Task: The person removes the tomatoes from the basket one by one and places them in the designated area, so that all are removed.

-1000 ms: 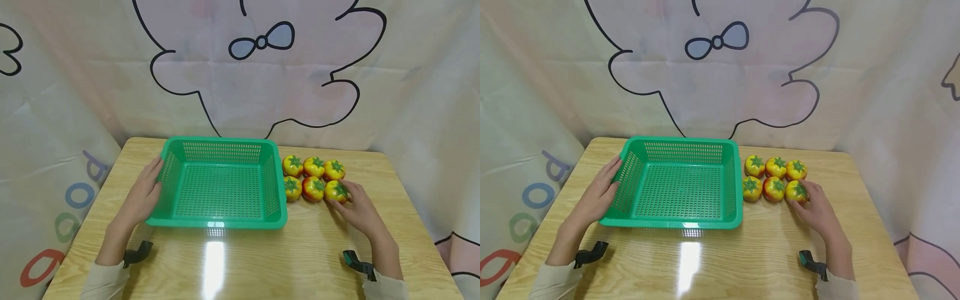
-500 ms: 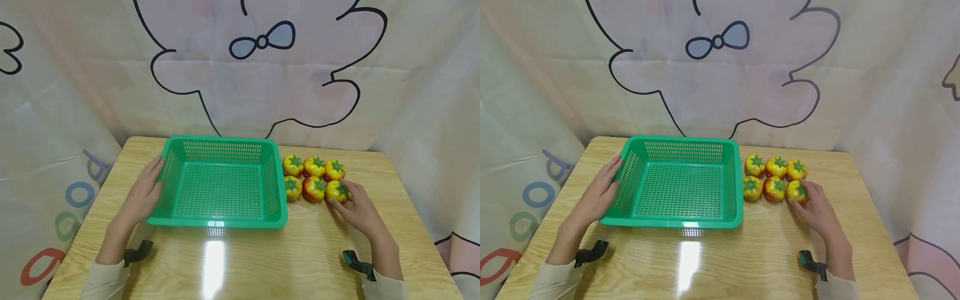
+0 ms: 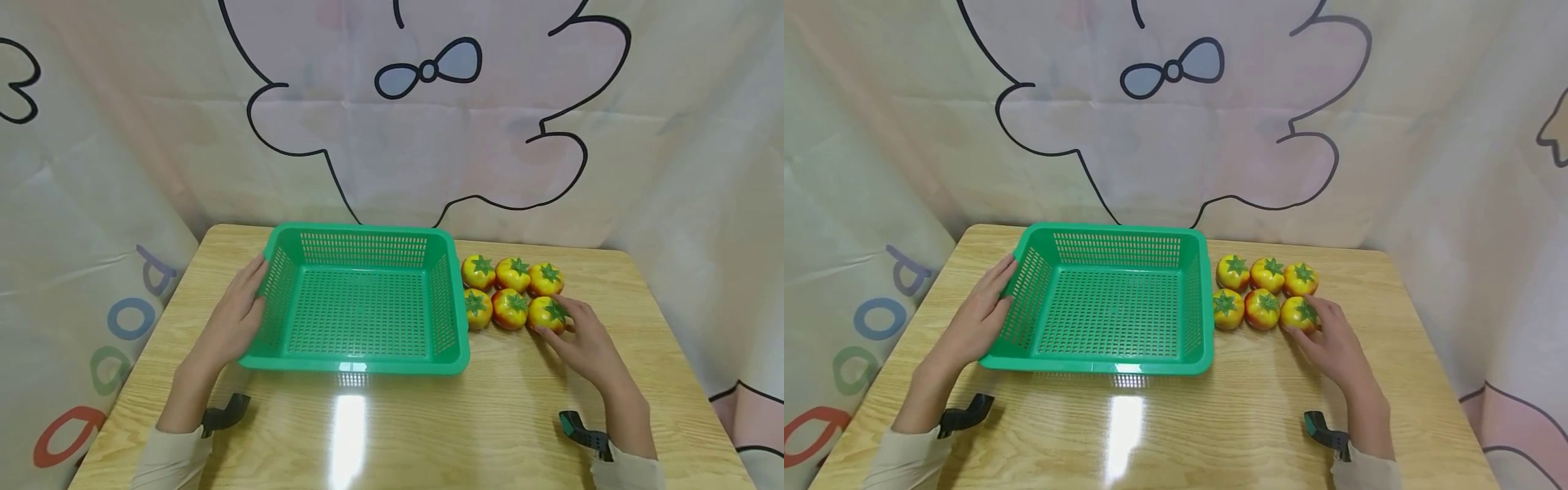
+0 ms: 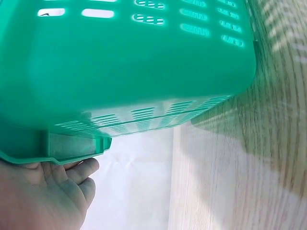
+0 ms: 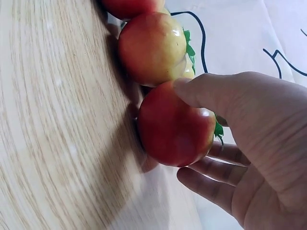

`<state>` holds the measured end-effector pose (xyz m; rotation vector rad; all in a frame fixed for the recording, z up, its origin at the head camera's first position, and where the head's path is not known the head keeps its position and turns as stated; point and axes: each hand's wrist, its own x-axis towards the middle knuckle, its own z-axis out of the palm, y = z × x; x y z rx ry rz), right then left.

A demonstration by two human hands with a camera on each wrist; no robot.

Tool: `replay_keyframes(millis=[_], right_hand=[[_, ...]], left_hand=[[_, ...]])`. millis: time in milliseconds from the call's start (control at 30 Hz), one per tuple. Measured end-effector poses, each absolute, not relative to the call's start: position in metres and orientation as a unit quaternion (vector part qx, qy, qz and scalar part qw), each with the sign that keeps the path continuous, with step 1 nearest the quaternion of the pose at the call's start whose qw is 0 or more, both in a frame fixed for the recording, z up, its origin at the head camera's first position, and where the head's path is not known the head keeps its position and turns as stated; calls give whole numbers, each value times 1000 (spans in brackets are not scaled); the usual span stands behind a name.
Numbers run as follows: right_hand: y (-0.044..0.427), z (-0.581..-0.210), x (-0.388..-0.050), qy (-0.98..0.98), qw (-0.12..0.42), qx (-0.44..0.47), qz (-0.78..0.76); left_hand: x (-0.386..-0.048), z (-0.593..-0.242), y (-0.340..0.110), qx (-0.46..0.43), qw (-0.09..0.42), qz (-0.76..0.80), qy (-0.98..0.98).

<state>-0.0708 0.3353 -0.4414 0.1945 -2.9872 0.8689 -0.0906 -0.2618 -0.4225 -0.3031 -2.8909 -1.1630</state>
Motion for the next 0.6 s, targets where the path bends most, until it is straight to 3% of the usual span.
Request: replay_keyframes(millis=[600], right_hand=[[336, -441, -69, -961, -4, 44, 274]], left_hand=[[-91, -423, -261, -105, 12, -378, -920]])
